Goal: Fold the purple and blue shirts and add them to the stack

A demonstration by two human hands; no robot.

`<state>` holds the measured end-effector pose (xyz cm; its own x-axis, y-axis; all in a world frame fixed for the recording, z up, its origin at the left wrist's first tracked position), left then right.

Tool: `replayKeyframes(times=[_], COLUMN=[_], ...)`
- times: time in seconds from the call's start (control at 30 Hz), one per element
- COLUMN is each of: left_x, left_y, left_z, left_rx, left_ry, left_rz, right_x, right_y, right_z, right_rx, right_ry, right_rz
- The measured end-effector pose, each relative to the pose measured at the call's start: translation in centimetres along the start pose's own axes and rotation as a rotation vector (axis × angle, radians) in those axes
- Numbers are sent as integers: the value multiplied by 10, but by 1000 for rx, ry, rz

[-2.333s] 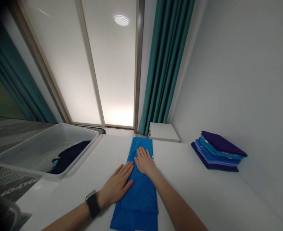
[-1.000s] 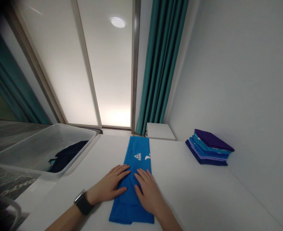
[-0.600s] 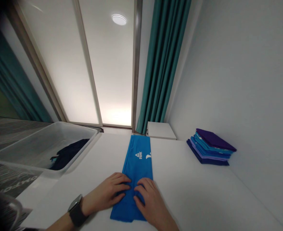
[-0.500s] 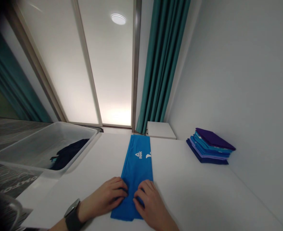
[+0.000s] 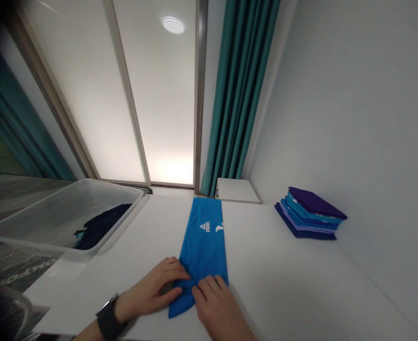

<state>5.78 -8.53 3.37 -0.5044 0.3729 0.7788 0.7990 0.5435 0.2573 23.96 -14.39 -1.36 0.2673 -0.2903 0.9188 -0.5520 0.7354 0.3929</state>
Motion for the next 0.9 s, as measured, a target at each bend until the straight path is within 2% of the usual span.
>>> replayKeyframes(times=[0.13,0.3,0.4,0.6,0.83,0.9], left_x=[-1,-6,-10,-15,-10,-10], left_y=[-2,-5,-5,4,7,6], left_z=[1,1,2,0,-3,-3], left_rx=[-3,-31,-44,-89,-10,-11], left_ry=[-5,99,131,87,-43,-44], left_rz=[26,87,67,8,-36,-17], right_x=[-2,13,22,27,25,24], right_y=[3,11,18,19,2,-2], right_z=[-1,-9,-15,-20,-25,-28], right_rx=[-57,-205,-251,-232,-258,-264], right_ry=[-28,163,278,404,288,247], right_rz=[-3,106,150,192,209,194])
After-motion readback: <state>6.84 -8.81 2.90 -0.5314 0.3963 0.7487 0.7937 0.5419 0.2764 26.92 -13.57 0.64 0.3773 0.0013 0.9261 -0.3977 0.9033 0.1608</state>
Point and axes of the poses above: each hand's wrist, its own y-axis towards the middle knuckle, its own x-axis out of the back of the hand, z = x × y, the point moved 3 cm from there along y, towards the middle knuckle, and after that the axes turned 1 degree about z, right-handed, at the moved point
